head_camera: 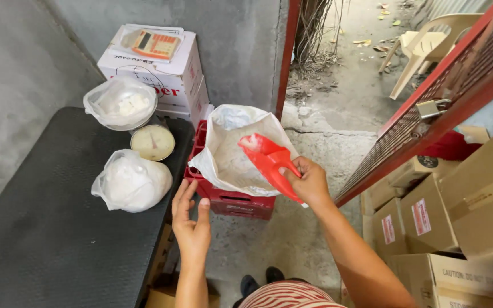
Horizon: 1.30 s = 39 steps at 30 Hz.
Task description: Weighing white powder into smaller plastic bags using a manual scale and a scoop.
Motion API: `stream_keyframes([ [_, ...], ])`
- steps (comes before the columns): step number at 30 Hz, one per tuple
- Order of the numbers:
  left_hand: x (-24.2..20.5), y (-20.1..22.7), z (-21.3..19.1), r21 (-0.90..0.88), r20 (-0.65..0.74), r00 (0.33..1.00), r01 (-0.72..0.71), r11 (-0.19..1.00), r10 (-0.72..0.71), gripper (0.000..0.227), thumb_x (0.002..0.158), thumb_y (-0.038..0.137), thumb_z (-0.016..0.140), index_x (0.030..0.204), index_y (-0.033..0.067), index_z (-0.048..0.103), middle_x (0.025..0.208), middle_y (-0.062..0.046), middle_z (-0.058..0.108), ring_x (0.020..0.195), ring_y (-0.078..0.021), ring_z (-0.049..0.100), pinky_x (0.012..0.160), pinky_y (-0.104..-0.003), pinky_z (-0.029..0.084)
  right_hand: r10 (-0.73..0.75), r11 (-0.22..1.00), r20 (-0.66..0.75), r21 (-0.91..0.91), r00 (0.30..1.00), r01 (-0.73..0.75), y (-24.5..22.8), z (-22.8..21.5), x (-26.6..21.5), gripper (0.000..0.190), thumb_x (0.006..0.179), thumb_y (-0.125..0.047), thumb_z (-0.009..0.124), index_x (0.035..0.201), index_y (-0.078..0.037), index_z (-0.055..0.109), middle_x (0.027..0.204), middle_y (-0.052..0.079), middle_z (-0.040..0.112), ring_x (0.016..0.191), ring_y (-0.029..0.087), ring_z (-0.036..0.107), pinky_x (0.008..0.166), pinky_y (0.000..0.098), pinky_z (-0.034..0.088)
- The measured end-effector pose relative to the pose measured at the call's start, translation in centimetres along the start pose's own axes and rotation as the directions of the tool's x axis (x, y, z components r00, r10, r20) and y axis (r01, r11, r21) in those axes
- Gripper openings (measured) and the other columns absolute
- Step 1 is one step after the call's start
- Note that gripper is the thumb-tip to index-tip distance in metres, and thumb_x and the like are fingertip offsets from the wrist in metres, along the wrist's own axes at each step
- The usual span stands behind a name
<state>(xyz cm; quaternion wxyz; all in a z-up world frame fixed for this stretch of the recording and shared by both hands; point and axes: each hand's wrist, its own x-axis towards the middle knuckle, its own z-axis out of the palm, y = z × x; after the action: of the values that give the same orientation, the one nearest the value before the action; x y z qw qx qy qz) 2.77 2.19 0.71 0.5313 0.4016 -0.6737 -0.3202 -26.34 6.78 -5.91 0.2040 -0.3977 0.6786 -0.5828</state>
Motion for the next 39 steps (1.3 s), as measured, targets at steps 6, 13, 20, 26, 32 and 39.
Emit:
stream_keyframes([
  [6,-1.3,-1.9,-1.6,0.004,-0.021,0.994,0.107,0.994,-0.107,0.042,0.094,0.013,0.069,0.135,0.0065,0.066,0.153,-0.015,0.054,0.123,-0.0236,0.057,0.099,-0.033,0.046,0.003,0.917,0.089,-0.398,0.996,0.033,0.6,1.7,-0.3,0.025,0.079,-0.024,0.080,0.094,-0.006,0.070,0.076,0.012,0.072,0.066,0.025,0.070,0.063,0.0389,0.054],
  [13,0.8,-3.4,-1.3,0.091,0.053,0.999,-0.004,0.996,0.000,0.043,0.096,0.015,0.068,0.137,0.0044,0.065,0.151,-0.021,0.054,0.139,-0.0328,0.053,0.115,-0.040,0.039,0.131,0.720,0.130,-0.694,0.983,-0.005,-0.1,5.2,1.3,0.033,0.076,-0.027,0.080,0.103,-0.011,0.070,0.091,0.018,0.074,0.089,0.039,0.072,0.077,0.0506,0.055],
  [20,3.5,-13.1,5.9,0.280,0.124,0.983,0.095,0.955,-0.134,0.078,0.089,0.034,0.076,0.145,-0.0100,0.045,0.155,-0.033,0.037,0.145,-0.0434,0.038,0.116,-0.046,0.034,0.128,0.735,0.255,-0.673,0.958,0.081,-1.0,7.1,3.2,0.037,0.075,-0.023,0.079,0.109,-0.011,0.068,0.099,0.017,0.074,0.093,0.038,0.071,0.079,0.0493,0.055],
  [26,7.9,-21.7,11.1,0.291,0.039,0.937,0.321,0.901,-0.347,0.073,0.100,0.037,0.057,0.153,-0.0094,0.037,0.156,-0.033,0.038,0.147,-0.0430,0.038,0.118,-0.045,0.032,0.096,0.604,0.346,-0.766,0.933,0.222,-1.0,5.3,7.1,0.026,0.078,-0.025,0.075,0.100,-0.011,0.070,0.093,0.014,0.074,0.085,0.036,0.072,0.075,0.0491,0.055],
  [32,20.9,-15.1,12.7,0.208,0.045,0.961,0.260,0.943,-0.274,0.048,0.104,0.022,0.050,0.147,-0.0002,0.051,0.157,-0.025,0.047,0.149,-0.0368,0.038,0.120,-0.044,0.029,-0.126,0.636,0.268,-0.717,0.955,0.285,-7.0,2.7,11.9,0.021,0.081,-0.024,0.075,0.097,-0.011,0.070,0.086,0.014,0.074,0.075,0.037,0.070,0.070,0.0501,0.054],
  [39,15.0,-17.5,14.5,0.398,0.271,0.950,0.035,0.917,-0.154,0.047,0.108,0.022,0.053,0.153,0.0068,0.050,0.170,-0.021,0.021,0.158,-0.0436,-0.001,0.124,-0.067,0.002,0.155,0.510,0.335,-0.833,0.929,0.215,-1.5,3.4,13.7,0.018,0.083,-0.022,0.071,0.100,-0.016,0.072,0.088,0.014,0.075,0.081,0.035,0.072,0.067,0.0528,0.054],
])
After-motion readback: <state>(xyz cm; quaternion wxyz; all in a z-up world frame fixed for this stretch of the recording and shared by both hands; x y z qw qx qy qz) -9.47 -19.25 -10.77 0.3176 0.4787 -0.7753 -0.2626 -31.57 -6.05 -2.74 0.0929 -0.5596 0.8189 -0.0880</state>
